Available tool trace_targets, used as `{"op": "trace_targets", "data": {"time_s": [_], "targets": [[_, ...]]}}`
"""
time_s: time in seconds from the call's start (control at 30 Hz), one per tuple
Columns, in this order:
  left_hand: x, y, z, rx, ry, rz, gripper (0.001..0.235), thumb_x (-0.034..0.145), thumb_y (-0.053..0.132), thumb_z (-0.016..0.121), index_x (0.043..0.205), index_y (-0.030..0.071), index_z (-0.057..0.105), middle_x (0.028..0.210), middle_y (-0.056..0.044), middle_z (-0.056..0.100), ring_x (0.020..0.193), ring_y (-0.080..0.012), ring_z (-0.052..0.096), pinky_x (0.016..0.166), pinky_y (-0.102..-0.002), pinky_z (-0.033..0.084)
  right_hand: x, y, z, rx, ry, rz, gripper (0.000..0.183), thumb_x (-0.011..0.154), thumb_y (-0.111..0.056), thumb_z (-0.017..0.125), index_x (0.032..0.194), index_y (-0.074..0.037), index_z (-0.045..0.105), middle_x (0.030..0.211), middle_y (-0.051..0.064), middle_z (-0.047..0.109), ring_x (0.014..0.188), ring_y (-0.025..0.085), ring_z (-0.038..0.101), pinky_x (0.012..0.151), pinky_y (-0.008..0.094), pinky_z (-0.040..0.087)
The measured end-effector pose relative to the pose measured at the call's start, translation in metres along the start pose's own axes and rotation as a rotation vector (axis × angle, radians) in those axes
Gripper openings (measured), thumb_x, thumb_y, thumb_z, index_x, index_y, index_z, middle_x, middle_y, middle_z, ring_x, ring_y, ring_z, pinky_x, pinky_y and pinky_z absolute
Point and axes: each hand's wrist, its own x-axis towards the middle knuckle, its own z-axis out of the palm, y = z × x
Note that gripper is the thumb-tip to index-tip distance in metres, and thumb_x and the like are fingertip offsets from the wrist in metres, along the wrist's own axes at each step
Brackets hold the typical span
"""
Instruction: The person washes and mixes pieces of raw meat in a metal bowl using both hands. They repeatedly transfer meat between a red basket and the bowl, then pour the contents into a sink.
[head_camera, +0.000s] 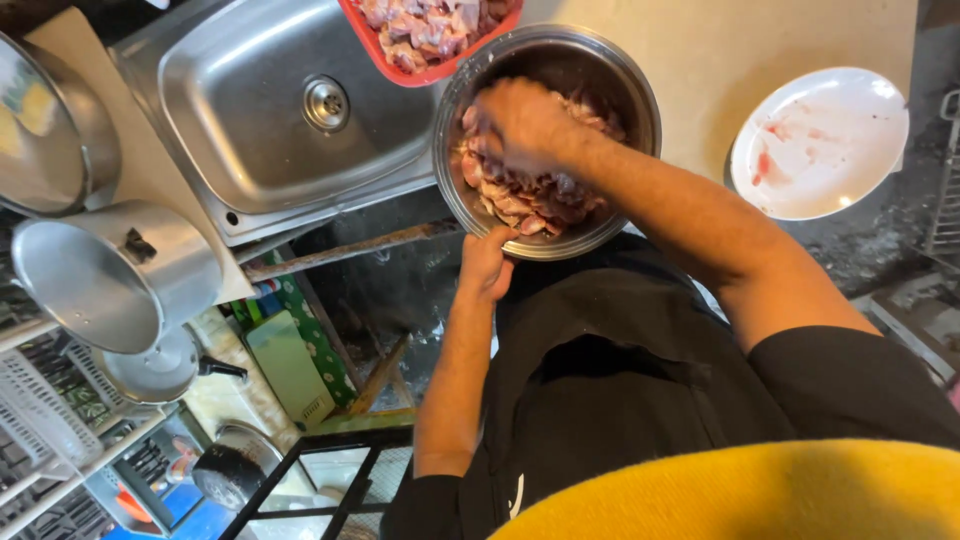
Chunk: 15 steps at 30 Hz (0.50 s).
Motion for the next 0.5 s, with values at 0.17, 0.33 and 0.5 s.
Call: {"op": "trace_targets", "data": {"time_s": [0.17, 0.33, 0.5], "targets": [[0.038, -0.036, -0.036, -0.065, 0.001, 0.085, 0.06, 0.072, -0.017, 0.072, 0.13, -0.025, 0.054, 0.117, -0.039, 0.062, 0.093, -0.0398, 0.067, 0.075, -0.062, 0.059, 0.005, 0.028, 0.067, -0.111, 0.45, -0.323, 0.021, 0.09, -0.037, 0.069, 0.087, -0.017, 0.067, 0.077, 0.009, 0.066, 0.076, 0.035, 0.072, 0.067, 0.048, 0.059], [0.019, -0.007, -0.036, -0.03, 0.031, 0.057, 0.049, 0.069, -0.016, 0.072, 0.116, -0.026, 0.06, 0.099, -0.031, 0.061, 0.078, -0.0299, 0.062, 0.063, -0.054, 0.057, 0.011, -0.002, 0.043, -0.141, 0.804, -0.464, 0.035, 0.092, -0.023, 0.068, 0.119, 0.0, 0.068, 0.108, 0.019, 0.064, 0.105, 0.039, 0.067, 0.092, 0.044, 0.056], [0.019, 0.026, -0.11, -0.047, 0.026, 0.077, 0.035, 0.069, -0.018, 0.073, 0.1, -0.028, 0.062, 0.086, -0.029, 0.055, 0.08, -0.025, 0.055, 0.061, -0.049, 0.054, 0.02, -0.018, 0.051, -0.286, 0.687, -0.443, 0.034, 0.087, -0.036, 0.069, 0.111, -0.012, 0.072, 0.098, 0.011, 0.068, 0.086, 0.032, 0.071, 0.071, 0.041, 0.059]]}}
